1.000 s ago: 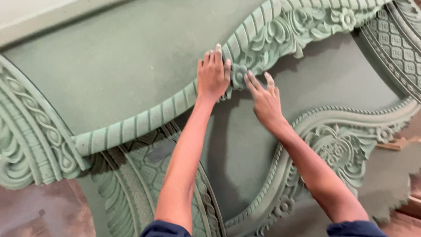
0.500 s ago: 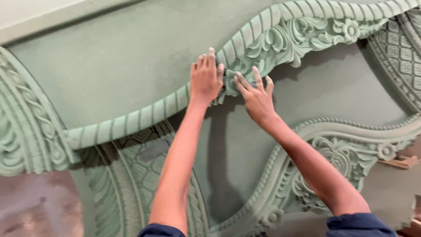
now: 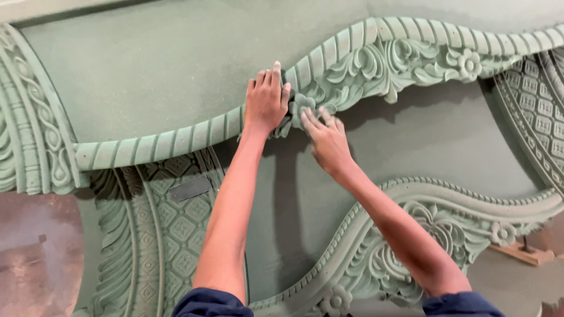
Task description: The person uses a sanding block to smooth the surface of a large, light green decorative molding with floral and rope patterns. They systematically rub the block along the raised edges and curves of the piece.
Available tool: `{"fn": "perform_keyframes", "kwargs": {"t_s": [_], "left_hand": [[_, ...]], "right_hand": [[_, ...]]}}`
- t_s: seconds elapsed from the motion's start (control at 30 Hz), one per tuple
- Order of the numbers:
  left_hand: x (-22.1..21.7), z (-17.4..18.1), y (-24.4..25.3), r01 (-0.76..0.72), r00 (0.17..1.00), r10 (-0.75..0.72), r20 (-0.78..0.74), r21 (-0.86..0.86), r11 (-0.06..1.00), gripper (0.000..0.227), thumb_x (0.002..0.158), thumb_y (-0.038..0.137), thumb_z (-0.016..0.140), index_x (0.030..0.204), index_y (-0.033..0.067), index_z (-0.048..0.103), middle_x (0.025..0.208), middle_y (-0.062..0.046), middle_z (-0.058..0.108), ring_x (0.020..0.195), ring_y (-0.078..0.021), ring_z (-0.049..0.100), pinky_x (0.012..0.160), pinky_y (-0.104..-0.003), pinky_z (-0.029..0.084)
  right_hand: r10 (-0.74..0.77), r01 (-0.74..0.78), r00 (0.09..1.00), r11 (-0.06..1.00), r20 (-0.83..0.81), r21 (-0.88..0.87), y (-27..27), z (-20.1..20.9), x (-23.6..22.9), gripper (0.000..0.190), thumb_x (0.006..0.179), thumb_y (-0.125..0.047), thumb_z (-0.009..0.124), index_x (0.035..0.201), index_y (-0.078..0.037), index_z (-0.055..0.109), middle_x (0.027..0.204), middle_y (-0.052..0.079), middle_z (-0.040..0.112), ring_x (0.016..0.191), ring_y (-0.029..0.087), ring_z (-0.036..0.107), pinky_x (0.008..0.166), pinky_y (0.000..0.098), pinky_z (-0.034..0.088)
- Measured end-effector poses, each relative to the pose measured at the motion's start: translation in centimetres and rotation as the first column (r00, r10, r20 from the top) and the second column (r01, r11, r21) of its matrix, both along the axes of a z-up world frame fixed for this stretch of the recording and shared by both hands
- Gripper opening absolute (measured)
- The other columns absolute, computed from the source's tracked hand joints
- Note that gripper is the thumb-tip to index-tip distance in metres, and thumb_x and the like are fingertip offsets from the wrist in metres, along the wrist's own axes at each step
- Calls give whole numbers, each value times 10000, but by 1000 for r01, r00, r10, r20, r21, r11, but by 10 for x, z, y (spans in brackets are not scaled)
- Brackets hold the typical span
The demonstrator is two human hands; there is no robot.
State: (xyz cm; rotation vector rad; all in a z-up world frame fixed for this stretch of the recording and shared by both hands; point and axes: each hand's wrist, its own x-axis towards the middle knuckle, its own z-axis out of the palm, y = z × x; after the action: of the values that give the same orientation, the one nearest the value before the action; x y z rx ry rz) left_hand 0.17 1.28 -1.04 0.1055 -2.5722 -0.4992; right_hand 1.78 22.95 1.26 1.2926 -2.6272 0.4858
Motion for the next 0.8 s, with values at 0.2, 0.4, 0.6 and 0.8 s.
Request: {"fn": "perform_keyframes", "kwargs": {"t_s": [0.2,0.4,0.6,0.8], "left_hand": [[2,-3,3,-7,1000,8,12,-14,1000,553,1031,304,545,1463,-33,467,1267,-143,653,1240,-308,560,1006,-480,437],[-1,-2,1,-11,1000,11,-1,-1,1000,556,1028,309,553,1458,-33,470,1255,-137,656,1235,-307,562,999,-468,442],[0,-7,2,-15,999,15,-34,8,1000,566,1016,320,562,1453,-28,474,1258,-141,651,1238,-311,558,982,-467,440],[-5,-10,1,-19,1000,18,24,22,1000,617,991,350,573,1460,-35,464,1262,-143,643,1228,-312,551,994,-478,438]], "right_hand": [[-251,475,776,836,578,-274,2,14,-24,297,955,-276,718,934,17,670,725,209,639,617,397,637,618,445,528],[-469,531,787,846,399,-52,-19,6,-49,493,890,-519,759,869,-29,713,729,205,687,722,437,664,651,512,520],[-429,444,865,896,260,3,-21,7,-45,445,880,-479,775,847,-38,729,755,215,683,754,455,658,638,539,508],[-408,427,885,903,223,-40,-21,8,-55,444,873,-458,810,830,-27,712,758,217,664,770,454,647,653,525,511]]}}
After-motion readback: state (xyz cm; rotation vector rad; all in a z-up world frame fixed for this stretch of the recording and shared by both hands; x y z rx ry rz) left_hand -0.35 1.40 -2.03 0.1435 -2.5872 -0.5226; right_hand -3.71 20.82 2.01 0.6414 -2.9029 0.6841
